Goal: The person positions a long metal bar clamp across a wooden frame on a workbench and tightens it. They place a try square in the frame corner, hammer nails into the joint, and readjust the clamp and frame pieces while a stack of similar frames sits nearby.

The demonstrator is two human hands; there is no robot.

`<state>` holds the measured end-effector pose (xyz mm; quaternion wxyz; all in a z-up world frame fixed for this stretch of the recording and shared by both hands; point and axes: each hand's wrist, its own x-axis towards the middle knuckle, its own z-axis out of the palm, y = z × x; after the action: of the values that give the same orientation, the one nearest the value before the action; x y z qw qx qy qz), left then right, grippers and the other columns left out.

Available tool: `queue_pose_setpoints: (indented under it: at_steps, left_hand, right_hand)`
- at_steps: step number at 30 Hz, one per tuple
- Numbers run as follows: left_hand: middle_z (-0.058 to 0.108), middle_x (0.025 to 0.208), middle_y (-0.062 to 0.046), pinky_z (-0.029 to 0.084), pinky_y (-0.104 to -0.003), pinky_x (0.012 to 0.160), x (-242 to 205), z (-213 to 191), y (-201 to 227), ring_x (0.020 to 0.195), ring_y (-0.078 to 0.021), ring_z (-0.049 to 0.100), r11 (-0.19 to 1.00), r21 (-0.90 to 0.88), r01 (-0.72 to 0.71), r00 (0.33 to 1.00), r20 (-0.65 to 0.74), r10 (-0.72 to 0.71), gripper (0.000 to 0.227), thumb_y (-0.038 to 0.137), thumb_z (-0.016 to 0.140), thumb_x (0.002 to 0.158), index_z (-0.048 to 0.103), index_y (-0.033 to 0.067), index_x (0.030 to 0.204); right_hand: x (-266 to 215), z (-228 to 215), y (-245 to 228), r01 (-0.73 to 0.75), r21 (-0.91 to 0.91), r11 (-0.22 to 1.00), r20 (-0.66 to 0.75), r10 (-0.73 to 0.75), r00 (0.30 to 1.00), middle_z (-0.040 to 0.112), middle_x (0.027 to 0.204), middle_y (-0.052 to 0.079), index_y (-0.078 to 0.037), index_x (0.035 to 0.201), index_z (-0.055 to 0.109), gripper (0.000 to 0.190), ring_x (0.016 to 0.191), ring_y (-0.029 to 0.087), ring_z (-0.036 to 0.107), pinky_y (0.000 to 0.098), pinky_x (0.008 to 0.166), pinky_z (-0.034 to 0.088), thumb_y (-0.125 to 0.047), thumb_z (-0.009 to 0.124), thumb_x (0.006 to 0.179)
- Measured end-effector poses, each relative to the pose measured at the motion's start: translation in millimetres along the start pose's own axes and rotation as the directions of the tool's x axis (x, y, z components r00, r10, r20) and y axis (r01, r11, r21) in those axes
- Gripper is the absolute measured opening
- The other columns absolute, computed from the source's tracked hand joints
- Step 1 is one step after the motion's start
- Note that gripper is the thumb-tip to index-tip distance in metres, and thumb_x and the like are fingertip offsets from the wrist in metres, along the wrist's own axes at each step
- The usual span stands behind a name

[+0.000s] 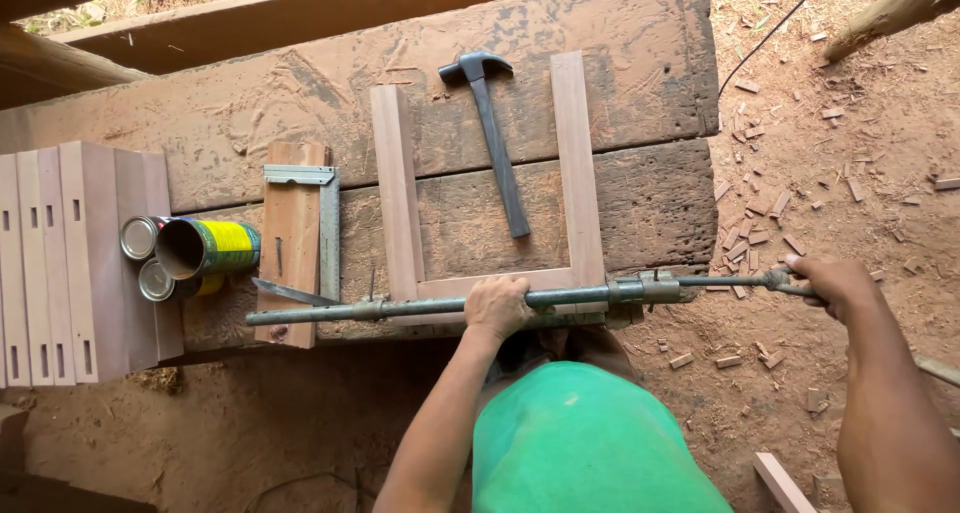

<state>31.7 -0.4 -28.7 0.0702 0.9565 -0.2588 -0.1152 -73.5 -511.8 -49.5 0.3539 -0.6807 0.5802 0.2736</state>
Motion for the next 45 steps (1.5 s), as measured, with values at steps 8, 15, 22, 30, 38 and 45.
queue_pose_setpoints:
  at_steps: [8,15,22,30,38,45]
  left_hand:
    - [0.074,0.090,-0.004,0.052,-0.042,0.079,8.4,-18.4,5.5,0.085,-0.0286,0.069,0.996,0.010,0.091,0.976,0.198,-0.091,0.046,0.064,0.068,0.081,0.073,0.0183,0.083]
    - [0.075,0.088,-0.006,0.054,-0.045,0.076,13.1,-37.9,10.3,0.085,-0.0315,0.069,0.990,0.005,0.144,0.916,0.378,-0.135,0.043,0.060,0.070,0.080,0.077,0.0182,0.087]
    - [0.076,0.090,-0.006,0.054,-0.044,0.077,15.8,-36.5,9.2,0.085,-0.0303,0.070,0.991,0.020,0.134,0.921,0.366,-0.132,0.050,0.066,0.070,0.079,0.077,0.0175,0.088]
    - [0.073,0.095,-0.008,0.054,-0.044,0.079,-6.6,-9.5,5.2,0.090,-0.0295,0.069,1.000,-0.021,0.022,0.994,0.110,-0.019,0.063,0.064,0.087,0.057,0.067,0.0134,0.087]
    - [0.076,0.097,-0.007,0.057,-0.043,0.075,4.0,-30.5,10.1,0.084,-0.0290,0.073,0.996,0.024,0.080,0.949,0.303,-0.084,0.049,0.059,0.082,0.070,0.074,0.0149,0.092]
    - [0.076,0.094,-0.004,0.058,-0.046,0.077,7.7,-20.2,1.5,0.089,-0.0295,0.075,0.993,0.028,0.111,0.916,0.386,-0.113,0.054,0.069,0.066,0.070,0.073,0.0197,0.092]
  right_hand:
    - [-81.6,3.4,12.0,0.406,0.136,0.904,-0.069,-0.400,0.914,0.048,0.084,0.010,0.001,0.122,0.062,0.030,0.066,0.019,0.038,0.0342,0.052,0.032,-0.025,0.049,0.117]
    - [-98.3,9.5,34.9,0.635,0.209,0.744,-0.114,-0.626,0.771,0.046,0.118,0.021,0.003,0.159,0.038,0.048,0.101,0.033,0.048,0.0409,0.081,0.045,-0.001,0.047,0.113]
    - [-8.8,10.6,85.8,0.728,-0.539,0.423,-0.111,-0.893,0.436,0.055,0.142,0.024,-0.005,0.140,0.044,0.059,0.104,0.032,0.063,0.0417,0.063,0.060,-0.051,0.037,0.105]
    - [46.2,23.8,115.0,0.938,-0.276,0.211,-0.155,-0.973,0.174,0.054,0.149,0.039,0.023,0.129,0.057,0.045,0.113,0.047,0.058,0.0512,0.098,0.049,-0.010,0.069,0.101]
    - [159.0,50.6,183.0,0.955,-0.142,0.261,-0.138,-0.960,0.242,0.052,0.140,0.035,0.021,0.133,0.048,0.028,0.111,0.046,0.060,0.0512,0.095,0.050,0.001,0.058,0.116]
    - [168.8,56.5,170.1,0.938,-0.045,0.343,-0.106,-0.936,0.337,0.044,0.103,0.019,0.011,0.117,0.049,0.031,0.075,0.028,0.041,0.0421,0.074,0.038,-0.019,0.050,0.123]
